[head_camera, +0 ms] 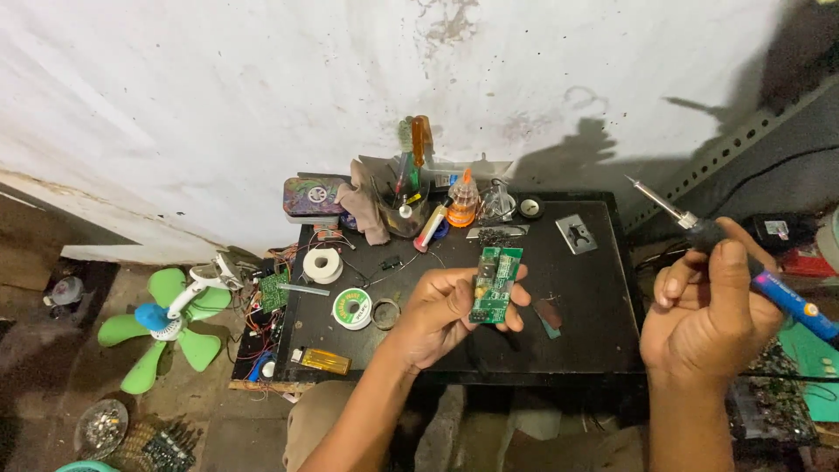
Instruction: Soldering electronic components onto a printed circuit board at a dedicated soldering station.
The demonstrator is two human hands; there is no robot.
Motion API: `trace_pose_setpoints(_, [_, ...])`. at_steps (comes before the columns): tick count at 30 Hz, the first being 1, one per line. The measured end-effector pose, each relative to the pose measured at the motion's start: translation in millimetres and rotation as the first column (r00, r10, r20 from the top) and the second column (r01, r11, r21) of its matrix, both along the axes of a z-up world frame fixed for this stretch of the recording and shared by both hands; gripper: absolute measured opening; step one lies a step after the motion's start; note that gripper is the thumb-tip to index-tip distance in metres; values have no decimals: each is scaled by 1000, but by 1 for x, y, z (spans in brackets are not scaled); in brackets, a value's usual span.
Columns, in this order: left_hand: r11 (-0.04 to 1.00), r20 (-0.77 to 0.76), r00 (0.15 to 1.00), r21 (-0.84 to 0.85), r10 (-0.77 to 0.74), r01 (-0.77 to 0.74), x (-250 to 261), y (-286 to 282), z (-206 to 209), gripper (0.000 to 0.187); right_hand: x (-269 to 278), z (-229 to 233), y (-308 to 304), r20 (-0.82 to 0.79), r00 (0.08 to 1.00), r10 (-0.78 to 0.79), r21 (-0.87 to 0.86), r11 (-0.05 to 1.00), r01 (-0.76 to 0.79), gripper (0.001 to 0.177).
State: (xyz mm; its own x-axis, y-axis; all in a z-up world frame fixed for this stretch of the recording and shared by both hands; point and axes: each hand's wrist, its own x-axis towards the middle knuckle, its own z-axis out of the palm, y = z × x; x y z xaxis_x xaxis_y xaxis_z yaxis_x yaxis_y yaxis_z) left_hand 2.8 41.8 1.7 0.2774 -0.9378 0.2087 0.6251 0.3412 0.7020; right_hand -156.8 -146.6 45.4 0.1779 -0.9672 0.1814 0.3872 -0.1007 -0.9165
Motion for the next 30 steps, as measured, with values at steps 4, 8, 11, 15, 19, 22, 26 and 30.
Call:
trace_pose_setpoints(4, [977,162,967,49,198,-208,-5,-2,2,77,2,0,0,-2,1000,-22,13,1000,22,28])
trace_pose_setpoints(8, [874,267,849,47,456,-484,-7,-4,-12,52,2,0,2,-26,1000,-17,21,1000,17,32])
trace_pose_setpoints(11, [790,459,710,26,535,-612,-8,-4,-3,51,2,-3,-1,-38,999,-11,12,1000,12,35])
trace_pose_setpoints(15, [751,526,622,-47,580,-659,-13,-4,10,51,4,-3,0,-17,1000,-4,22,1000,4,30])
trace_pose_setpoints(19, [667,638,447,-143,627,-731,-16,-3,23,50,6,-3,1,-40,999,-2,5,1000,3,30])
trace_pose_setpoints(22, [525,698,156,-352,699,-775,-18,-4,26,47,7,-3,2,-11,1000,9,34,999,-8,28])
trace_pose_setpoints(26, [456,709,-70,-522,701,-721,-16,-4,22,40,8,-3,2,6,1000,12,60,998,-12,29])
trace_pose_setpoints(30, [423,684,-144,-588,715,-689,-15,-4,25,36,8,-3,0,21,1000,23,82,996,-25,29])
